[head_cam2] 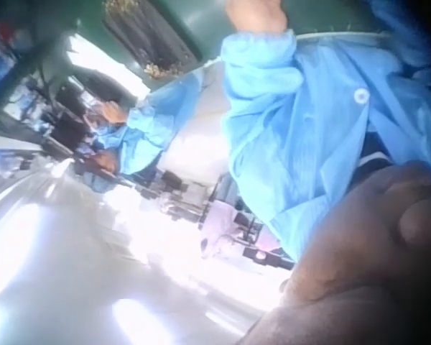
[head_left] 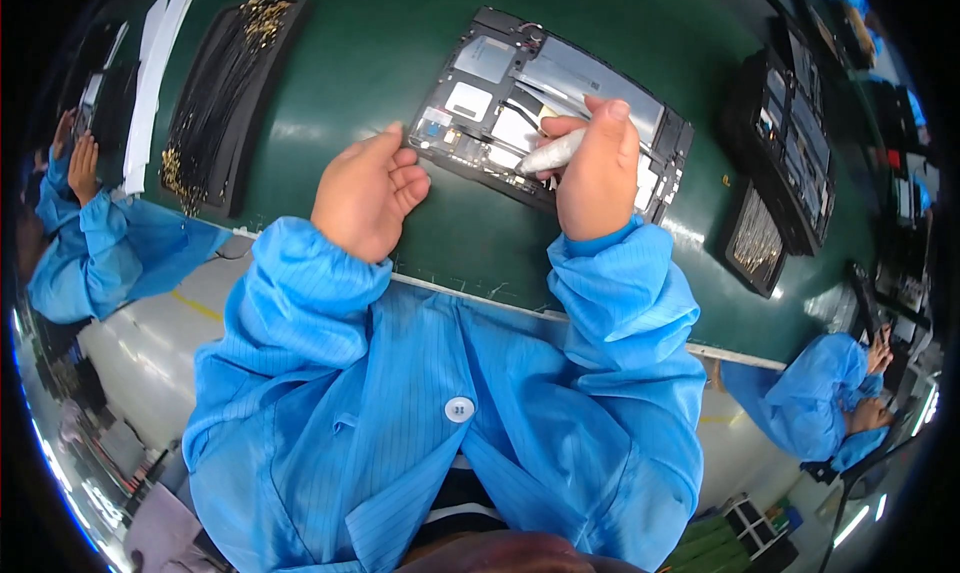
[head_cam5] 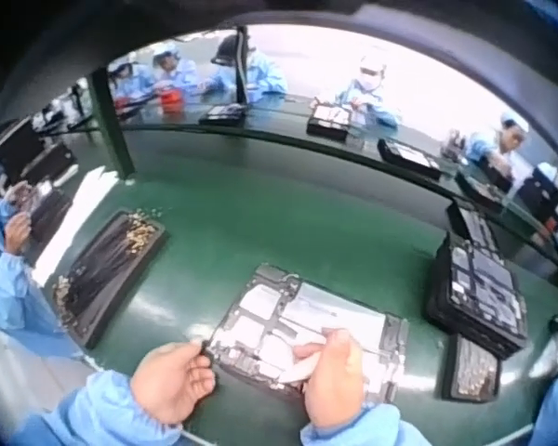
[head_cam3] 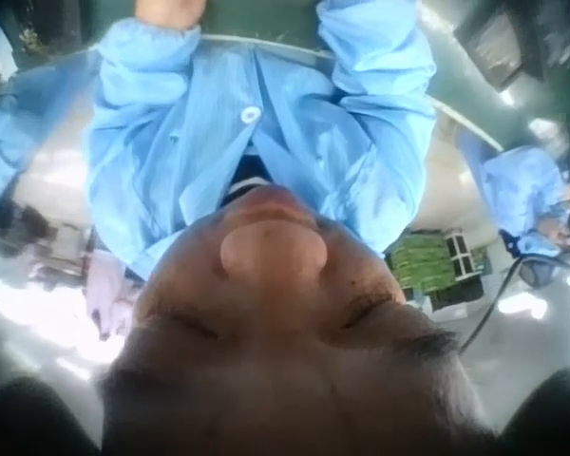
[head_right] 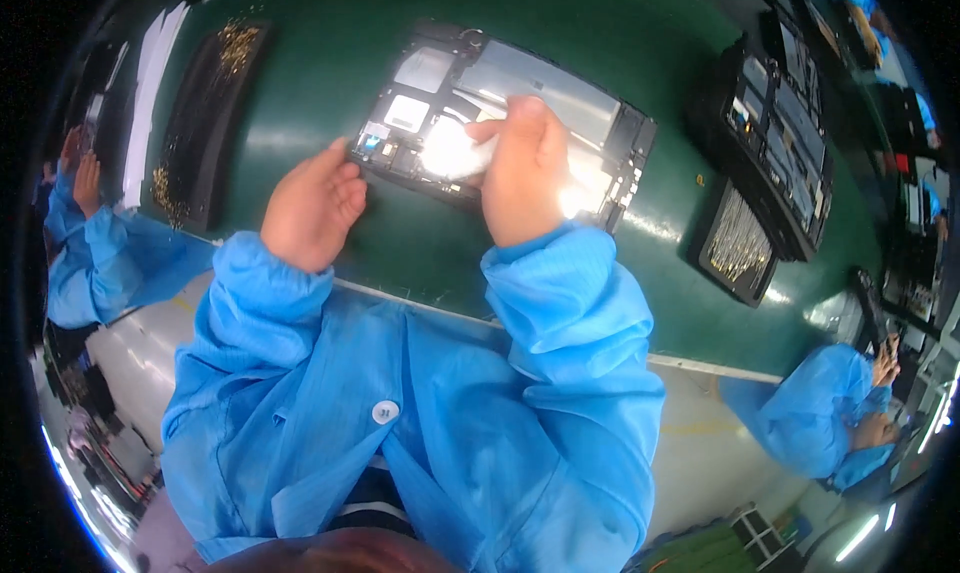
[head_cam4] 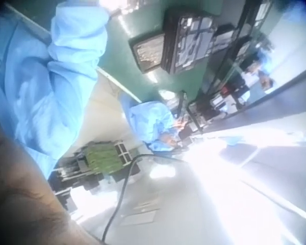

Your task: Assembling or repairing electronic tablet devices on a production line.

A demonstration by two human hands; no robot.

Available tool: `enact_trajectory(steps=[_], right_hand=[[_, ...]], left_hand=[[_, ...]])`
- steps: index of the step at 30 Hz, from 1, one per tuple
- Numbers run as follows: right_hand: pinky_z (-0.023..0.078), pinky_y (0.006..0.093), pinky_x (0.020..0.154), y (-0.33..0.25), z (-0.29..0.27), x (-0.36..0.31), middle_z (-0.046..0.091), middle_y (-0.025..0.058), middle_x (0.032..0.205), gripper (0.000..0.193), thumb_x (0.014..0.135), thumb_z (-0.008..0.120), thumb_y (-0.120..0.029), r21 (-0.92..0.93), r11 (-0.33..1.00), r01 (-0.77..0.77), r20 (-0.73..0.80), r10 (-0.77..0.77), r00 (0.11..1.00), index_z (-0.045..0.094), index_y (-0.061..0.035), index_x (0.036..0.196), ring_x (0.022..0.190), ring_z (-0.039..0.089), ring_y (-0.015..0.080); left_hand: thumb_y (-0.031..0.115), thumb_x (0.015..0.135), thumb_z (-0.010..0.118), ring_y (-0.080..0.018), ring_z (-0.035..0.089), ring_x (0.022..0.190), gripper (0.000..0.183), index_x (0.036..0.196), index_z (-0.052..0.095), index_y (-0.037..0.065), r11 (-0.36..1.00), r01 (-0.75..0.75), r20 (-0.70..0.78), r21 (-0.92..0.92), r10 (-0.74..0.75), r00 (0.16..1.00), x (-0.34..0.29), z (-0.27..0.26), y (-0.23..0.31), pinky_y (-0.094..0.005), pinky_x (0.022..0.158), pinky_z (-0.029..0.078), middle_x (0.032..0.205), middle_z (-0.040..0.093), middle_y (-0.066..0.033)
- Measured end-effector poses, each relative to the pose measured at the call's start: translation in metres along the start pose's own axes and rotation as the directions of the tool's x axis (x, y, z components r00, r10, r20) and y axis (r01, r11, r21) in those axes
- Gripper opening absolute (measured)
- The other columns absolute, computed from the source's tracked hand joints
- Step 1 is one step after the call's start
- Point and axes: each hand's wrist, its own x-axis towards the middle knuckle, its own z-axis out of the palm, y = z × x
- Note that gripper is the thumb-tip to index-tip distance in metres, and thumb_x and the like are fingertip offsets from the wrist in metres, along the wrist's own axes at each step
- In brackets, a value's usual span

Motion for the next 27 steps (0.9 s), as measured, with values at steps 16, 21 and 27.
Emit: enact_trajectory(steps=[16, 21, 27], right_hand=[[0.043, 0.0275, 0.055, 0.005, -0.005, -0.001, 0.054, 0.0138, 0.076, 0.051, 0.087, 0.030, -0.039, 0.081, 0.996, -0.039, 0.042, 0.035, 0.998, 0.035, 0.0060, 0.110, 0.065, 0.052, 0.0176], [0.042, 0.0259, 0.064, 0.000, -0.005, 0.008, 0.056, 0.0110, 0.075, 0.045, 0.083, 0.042, -0.031, 0.017, 0.992, -0.127, 0.139, 0.123, 0.983, 0.041, 0.0056, 0.110, 0.068, 0.052, 0.0156], [0.043, 0.0261, 0.069, -0.010, 0.001, 0.032, 0.058, 0.0136, 0.083, 0.039, 0.073, 0.049, -0.027, -0.586, 0.783, 0.211, 0.557, 0.199, 0.807, 0.052, -0.0027, 0.104, 0.075, 0.055, 0.0187]], left_hand=[[0.014, 0.080, 0.049, -0.0083, 0.048, 0.055, 0.034, 0.108, 0.045, -0.004, 0.784, 0.068, 0.283, 0.617, -0.303, 0.910, -0.032, -0.008, -0.011, -0.0194, 0.046, 0.040, 0.075, 0.049, -0.0038], [0.015, 0.080, 0.049, -0.0086, 0.048, 0.058, 0.035, 0.109, 0.044, -0.004, 0.835, 0.108, 0.297, 0.539, -0.308, 0.904, -0.020, -0.004, -0.006, -0.0204, 0.050, 0.041, 0.077, 0.048, -0.0038], [0.016, 0.080, 0.049, -0.0088, 0.048, 0.057, 0.025, 0.099, 0.049, 0.000, 0.810, 0.114, 0.273, 0.576, -0.322, 0.907, -0.016, 0.003, -0.004, -0.0207, 0.048, 0.042, 0.074, 0.047, -0.0022]])
